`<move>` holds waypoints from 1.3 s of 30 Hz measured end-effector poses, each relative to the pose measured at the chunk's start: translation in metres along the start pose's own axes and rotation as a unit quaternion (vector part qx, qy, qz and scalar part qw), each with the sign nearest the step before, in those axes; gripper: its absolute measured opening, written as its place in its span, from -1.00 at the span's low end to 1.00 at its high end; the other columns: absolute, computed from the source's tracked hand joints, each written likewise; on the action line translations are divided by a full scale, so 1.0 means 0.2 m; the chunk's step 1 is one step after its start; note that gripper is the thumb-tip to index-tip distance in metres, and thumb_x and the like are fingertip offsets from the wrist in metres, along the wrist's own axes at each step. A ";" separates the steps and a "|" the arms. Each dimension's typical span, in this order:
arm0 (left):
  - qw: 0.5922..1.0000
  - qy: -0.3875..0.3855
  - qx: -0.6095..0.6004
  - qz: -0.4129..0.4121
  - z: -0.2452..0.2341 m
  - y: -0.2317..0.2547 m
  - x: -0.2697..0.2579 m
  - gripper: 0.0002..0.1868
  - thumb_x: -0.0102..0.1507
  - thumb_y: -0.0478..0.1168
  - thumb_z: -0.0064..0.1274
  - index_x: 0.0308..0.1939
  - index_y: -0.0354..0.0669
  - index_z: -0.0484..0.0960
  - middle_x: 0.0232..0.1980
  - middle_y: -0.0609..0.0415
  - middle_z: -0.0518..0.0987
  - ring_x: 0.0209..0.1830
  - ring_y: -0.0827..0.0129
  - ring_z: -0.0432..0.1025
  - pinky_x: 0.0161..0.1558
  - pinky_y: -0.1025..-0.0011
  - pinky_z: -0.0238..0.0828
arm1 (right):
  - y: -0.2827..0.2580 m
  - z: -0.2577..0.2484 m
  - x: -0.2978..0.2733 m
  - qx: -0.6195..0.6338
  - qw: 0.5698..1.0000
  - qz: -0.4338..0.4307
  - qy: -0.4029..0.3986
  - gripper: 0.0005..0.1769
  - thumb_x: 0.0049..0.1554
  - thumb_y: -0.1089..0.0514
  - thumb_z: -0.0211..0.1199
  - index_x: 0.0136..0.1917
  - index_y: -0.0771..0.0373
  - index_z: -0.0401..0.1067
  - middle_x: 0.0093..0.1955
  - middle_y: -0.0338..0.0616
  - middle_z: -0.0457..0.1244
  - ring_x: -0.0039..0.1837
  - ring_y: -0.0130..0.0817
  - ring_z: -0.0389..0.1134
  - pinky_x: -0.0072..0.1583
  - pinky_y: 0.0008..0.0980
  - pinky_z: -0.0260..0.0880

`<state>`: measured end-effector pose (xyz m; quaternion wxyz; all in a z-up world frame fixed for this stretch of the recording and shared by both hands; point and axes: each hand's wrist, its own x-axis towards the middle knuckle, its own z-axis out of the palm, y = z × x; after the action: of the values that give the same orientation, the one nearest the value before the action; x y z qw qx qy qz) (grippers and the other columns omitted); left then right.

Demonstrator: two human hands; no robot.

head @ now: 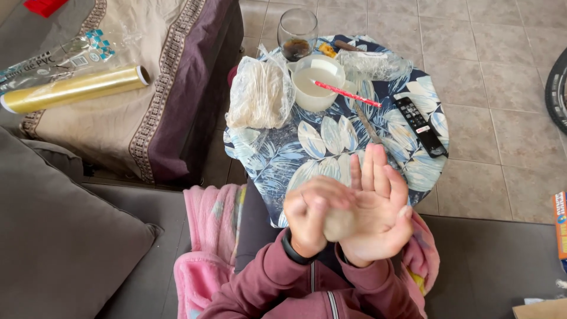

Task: Molding and shaping a piece of clay by hand on a small table.

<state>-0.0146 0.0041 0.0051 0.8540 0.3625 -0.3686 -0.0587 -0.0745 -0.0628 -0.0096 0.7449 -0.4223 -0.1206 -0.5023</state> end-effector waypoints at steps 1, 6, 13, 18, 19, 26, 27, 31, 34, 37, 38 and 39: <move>1.000 0.001 0.000 -0.004 0.01 0.00 0.00 -0.69 0.41 -0.26 -0.19 -0.37 -0.25 0.58 -0.27 -0.04 0.62 -0.21 0.16 0.54 -0.03 0.27 0.56 | 0.02 0.01 -0.02 -0.001 1.000 0.002 0.003 -0.38 0.44 -0.16 -0.29 0.58 0.20 0.18 0.70 0.12 -0.06 0.79 -0.03 -0.16 0.77 0.10 -0.23; 0.995 0.046 0.055 0.067 0.10 0.00 0.07 -0.20 0.54 0.19 -0.68 0.44 -0.47 0.34 0.46 -0.22 0.39 0.61 0.01 0.10 0.66 0.15 -0.38 | 0.12 0.09 -0.04 0.041 0.951 0.082 0.295 -0.38 0.28 -0.25 -0.14 0.04 0.29 0.50 0.29 0.35 0.31 0.37 0.29 0.32 0.38 0.38 0.25; 0.991 0.071 0.016 0.115 0.07 -0.01 0.05 -0.23 0.53 0.13 -0.66 0.34 -0.47 0.45 0.28 -0.24 0.54 0.54 -0.06 0.21 0.65 0.08 -0.33 | 0.11 -0.34 0.02 0.240 0.950 0.184 0.079 -0.37 0.35 -0.26 -0.34 -0.15 0.14 0.41 -0.18 -0.16 0.21 -0.04 -0.17 0.22 0.20 0.10 0.18; 0.925 -0.179 0.253 0.220 -0.10 -0.05 0.12 -0.19 0.32 0.49 -0.32 0.24 -0.01 0.62 0.25 -0.06 0.60 0.34 -0.09 0.47 0.56 -0.13 0.05 | 0.08 -0.41 0.07 0.392 0.827 0.403 0.027 -0.44 0.44 -0.15 -0.20 0.14 0.37 0.40 0.09 -0.07 0.36 0.09 -0.31 0.42 0.31 -0.32 0.33; 0.925 -0.178 0.251 0.221 -0.08 0.02 0.14 -0.19 0.32 0.49 -0.32 0.24 -0.01 0.62 0.25 -0.06 0.60 0.34 -0.09 0.47 0.56 -0.13 0.05 | 0.08 -0.41 0.06 0.390 0.828 0.402 0.026 -0.44 0.44 -0.15 -0.20 0.14 0.37 0.40 0.09 -0.07 0.36 0.09 -0.31 0.42 0.31 -0.32 0.33; 0.859 -0.316 0.329 0.234 -0.06 0.10 0.17 -0.77 0.23 -0.19 0.20 -0.22 -0.35 0.65 -0.02 -0.10 0.64 0.06 0.01 0.55 0.13 0.19 0.48 | 0.12 -0.30 0.10 0.261 0.872 0.415 0.006 -0.35 0.39 -0.26 -0.28 0.37 0.34 0.17 0.29 0.13 0.19 0.27 -0.17 0.27 0.34 -0.19 0.23; 0.863 -0.301 0.331 0.234 -0.05 0.11 0.15 -0.85 0.22 -0.29 0.22 -0.25 -0.34 0.65 -0.07 -0.07 0.64 0.03 0.04 0.56 0.08 0.24 0.49 | 0.13 -0.27 0.09 0.231 0.880 0.415 0.009 -0.31 0.38 -0.29 -0.30 0.42 0.33 0.12 0.34 0.17 0.15 0.30 -0.14 0.24 0.35 -0.17 0.21; 0.897 -0.250 0.286 0.227 -0.03 0.09 0.13 -0.94 0.15 -0.44 0.23 -0.34 -0.35 0.64 -0.26 -0.02 0.62 -0.23 0.15 0.56 -0.13 0.33 0.52 | 0.09 -0.18 0.07 0.161 0.895 0.416 0.021 -0.22 0.36 -0.34 -0.33 0.53 0.32 0.02 0.44 0.25 0.07 0.38 -0.08 0.17 0.37 -0.11 0.16; 0.922 -0.194 0.235 0.238 -0.03 0.06 0.12 -0.97 0.10 -0.46 0.18 -0.40 -0.38 0.64 -0.37 -0.04 0.64 -0.34 0.18 0.54 -0.23 0.35 0.55 | 0.01 -0.04 0.10 0.247 0.901 0.341 0.103 -0.46 0.38 -0.09 -0.20 0.38 0.38 0.19 0.30 0.17 0.22 0.36 -0.08 0.25 0.41 -0.03 0.22; 0.961 -0.109 0.218 0.130 -0.03 0.04 0.09 -0.90 0.10 -0.28 0.23 -0.36 -0.22 0.65 -0.32 0.06 0.65 -0.26 0.24 0.57 -0.02 0.31 0.51 | 0.00 0.05 0.06 0.089 0.984 0.151 0.038 -0.51 0.36 -0.02 -0.15 0.39 0.34 0.24 0.39 0.19 0.16 0.48 0.03 0.13 0.50 0.11 0.14; 0.957 -0.084 0.249 0.121 -0.02 0.02 0.07 -0.55 0.25 0.11 -0.05 -0.06 -0.19 0.58 -0.06 0.02 0.63 0.02 0.17 0.54 0.26 0.14 0.37 | 0.02 0.03 0.02 -0.099 0.992 0.078 -0.013 -0.33 0.38 -0.23 -0.12 0.44 0.39 0.16 0.43 0.20 0.15 0.48 0.02 0.19 0.52 0.03 0.19; 0.952 -0.059 0.280 0.113 -0.01 0.00 0.05 -0.17 0.41 0.51 -0.32 0.24 -0.16 0.52 0.19 -0.03 0.61 0.29 0.10 0.51 0.54 -0.04 0.23 | 0.03 0.02 -0.01 -0.284 0.957 0.003 -0.061 -0.12 0.39 -0.44 -0.11 0.50 0.44 0.08 0.48 0.20 0.14 0.48 0.00 0.24 0.54 -0.04 0.24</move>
<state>-0.0056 0.0028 0.0100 0.6962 0.5387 -0.4584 0.1225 -0.0697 -0.0582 -0.0120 0.5871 -0.6465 -0.0175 -0.4869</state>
